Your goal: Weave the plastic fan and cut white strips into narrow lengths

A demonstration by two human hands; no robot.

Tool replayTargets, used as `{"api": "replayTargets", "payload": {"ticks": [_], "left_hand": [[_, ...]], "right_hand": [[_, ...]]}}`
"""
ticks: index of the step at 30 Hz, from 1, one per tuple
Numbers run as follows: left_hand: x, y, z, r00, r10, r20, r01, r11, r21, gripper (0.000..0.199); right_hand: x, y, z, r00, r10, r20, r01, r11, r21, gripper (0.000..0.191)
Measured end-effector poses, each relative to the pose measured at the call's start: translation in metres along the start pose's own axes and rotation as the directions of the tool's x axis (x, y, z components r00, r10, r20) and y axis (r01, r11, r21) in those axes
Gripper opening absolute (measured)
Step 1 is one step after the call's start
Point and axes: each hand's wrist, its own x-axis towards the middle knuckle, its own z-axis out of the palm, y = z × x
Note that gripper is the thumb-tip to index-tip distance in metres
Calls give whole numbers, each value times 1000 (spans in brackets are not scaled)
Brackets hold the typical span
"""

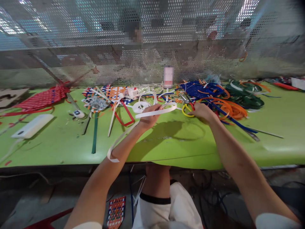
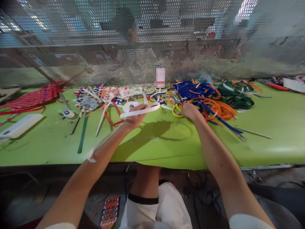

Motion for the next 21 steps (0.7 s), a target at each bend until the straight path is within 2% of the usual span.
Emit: {"api": "replayTargets", "payload": {"ticks": [3,5,8,10,12,14,15,16,18,21], "left_hand": [[-1,-2,1,996,27,-87,-26,1000,9,27],[-1,-2,0,981,87,-173,-87,996,6,31],[0,-1,-4,942,157,-296,-161,987,11,39],[1,0,-6,926,162,-340,-172,985,-1,43],[2,0,-7,918,130,-375,-161,985,-53,44],[4,-2,-7,904,69,-421,-137,981,-134,44],[6,-4,-8,894,25,-446,-118,976,-182,45],[8,-6,-8,886,-27,-462,-94,967,-237,45],[13,-11,-9,885,-136,-446,-49,924,-379,47],[19,-17,-15,911,-247,-330,0,800,-600,47]], "right_hand": [[-4,-6,-3,998,57,-26,-56,998,10,12],[-4,-1,-3,995,65,-75,-60,996,68,11],[0,8,-1,987,40,-157,-5,976,218,7],[5,7,1,976,25,-214,55,931,360,13],[7,-2,4,970,33,-243,120,801,587,24],[5,-17,9,971,22,-238,184,562,806,32],[3,-26,11,971,12,-238,207,448,870,36],[0,-35,14,970,-2,-244,228,370,901,41],[-8,-50,18,963,-11,-270,262,275,925,51],[-17,-61,17,953,-19,-303,301,201,932,54]]}}
